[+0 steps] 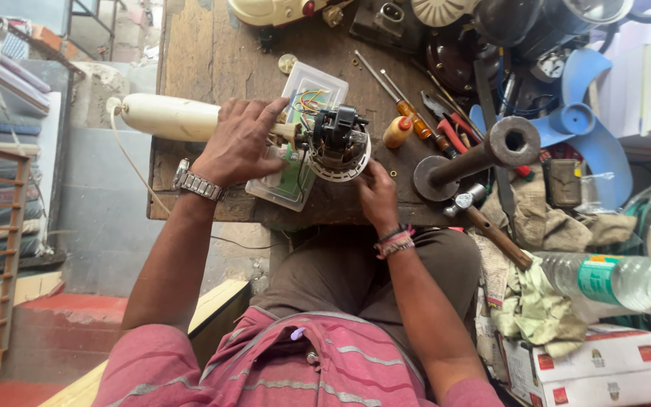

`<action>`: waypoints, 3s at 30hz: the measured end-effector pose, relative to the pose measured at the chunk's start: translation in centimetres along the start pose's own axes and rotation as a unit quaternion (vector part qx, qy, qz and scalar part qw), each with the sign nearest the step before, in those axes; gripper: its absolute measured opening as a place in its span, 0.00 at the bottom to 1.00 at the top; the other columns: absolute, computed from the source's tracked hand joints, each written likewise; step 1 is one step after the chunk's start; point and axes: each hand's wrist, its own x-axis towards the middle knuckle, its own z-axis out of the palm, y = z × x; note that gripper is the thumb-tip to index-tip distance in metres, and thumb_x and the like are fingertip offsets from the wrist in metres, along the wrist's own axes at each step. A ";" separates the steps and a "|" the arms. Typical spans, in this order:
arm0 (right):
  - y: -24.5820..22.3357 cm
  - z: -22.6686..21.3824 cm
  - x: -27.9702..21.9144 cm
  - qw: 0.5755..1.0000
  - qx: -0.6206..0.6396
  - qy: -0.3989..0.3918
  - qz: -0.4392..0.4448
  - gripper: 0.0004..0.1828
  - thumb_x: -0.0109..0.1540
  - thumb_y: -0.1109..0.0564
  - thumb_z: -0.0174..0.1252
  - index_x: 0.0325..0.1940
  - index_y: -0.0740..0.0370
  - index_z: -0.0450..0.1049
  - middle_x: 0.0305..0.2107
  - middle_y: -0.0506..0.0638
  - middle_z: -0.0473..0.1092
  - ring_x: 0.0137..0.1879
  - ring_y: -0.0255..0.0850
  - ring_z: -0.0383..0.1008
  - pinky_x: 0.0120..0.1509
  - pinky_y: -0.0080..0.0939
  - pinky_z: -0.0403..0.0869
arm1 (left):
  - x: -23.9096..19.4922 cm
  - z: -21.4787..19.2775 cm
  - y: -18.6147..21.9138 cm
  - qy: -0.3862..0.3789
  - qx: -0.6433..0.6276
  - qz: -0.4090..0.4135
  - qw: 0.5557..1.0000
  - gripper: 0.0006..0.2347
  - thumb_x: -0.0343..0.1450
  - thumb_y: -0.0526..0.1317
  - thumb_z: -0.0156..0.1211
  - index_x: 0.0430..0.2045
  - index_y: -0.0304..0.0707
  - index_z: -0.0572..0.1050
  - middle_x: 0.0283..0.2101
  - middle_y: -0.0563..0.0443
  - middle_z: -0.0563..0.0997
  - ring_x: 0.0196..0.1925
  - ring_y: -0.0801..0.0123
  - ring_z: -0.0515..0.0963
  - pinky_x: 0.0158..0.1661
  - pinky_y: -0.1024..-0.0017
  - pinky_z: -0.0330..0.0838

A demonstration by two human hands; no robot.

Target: The person assembles an electrical motor by inserting a rotor into a stator, applying lubricant, and fitting a commutator and end cap. The person repeatedly handles and repositions the motor components on a cluttered workbench.

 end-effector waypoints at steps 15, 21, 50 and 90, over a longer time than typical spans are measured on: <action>-11.1 -5.7 -4.7 0.992 -0.050 -0.023 -0.117 0.59 0.54 0.55 0.76 0.81 0.56 0.45 0.70 0.60 0.62 0.74 0.50 0.65 0.74 0.49 0.70 | 5.0 -1.4 -1.8 -0.098 -0.422 0.089 0.897 0.29 0.63 0.47 0.67 0.62 0.46 0.70 0.71 0.42 0.66 0.72 0.52 0.66 0.63 0.53 0.73; -14.3 -3.8 3.8 0.978 -0.095 -0.111 -0.148 0.75 0.48 0.51 0.82 0.83 0.53 0.33 0.72 0.64 0.57 0.76 0.55 0.61 0.79 0.54 0.63 | 5.1 0.2 -1.9 0.013 -0.231 0.111 0.967 0.15 0.69 0.42 0.66 0.50 0.47 0.81 0.69 0.40 0.68 0.71 0.46 0.63 0.64 0.48 0.62; -15.5 -2.5 5.8 0.988 -0.001 -0.125 -0.090 0.55 0.47 0.56 0.81 0.71 0.57 0.55 0.56 0.51 0.68 0.63 0.42 0.73 0.71 0.42 0.75 | 9.6 -3.9 -0.9 -0.195 -0.089 0.128 0.968 0.14 0.71 0.51 0.63 0.38 0.40 0.84 0.61 0.41 0.71 0.65 0.52 0.63 0.59 0.47 0.63; -15.3 -2.0 4.9 0.983 0.035 -0.108 -0.142 0.54 0.49 0.57 0.81 0.71 0.61 0.55 0.60 0.53 0.67 0.68 0.43 0.71 0.75 0.43 0.74 | 2.6 0.9 -1.8 0.164 -0.202 0.124 0.958 0.10 0.69 0.50 0.72 0.27 0.51 0.77 0.73 0.49 0.68 0.81 0.51 0.53 0.76 0.49 0.48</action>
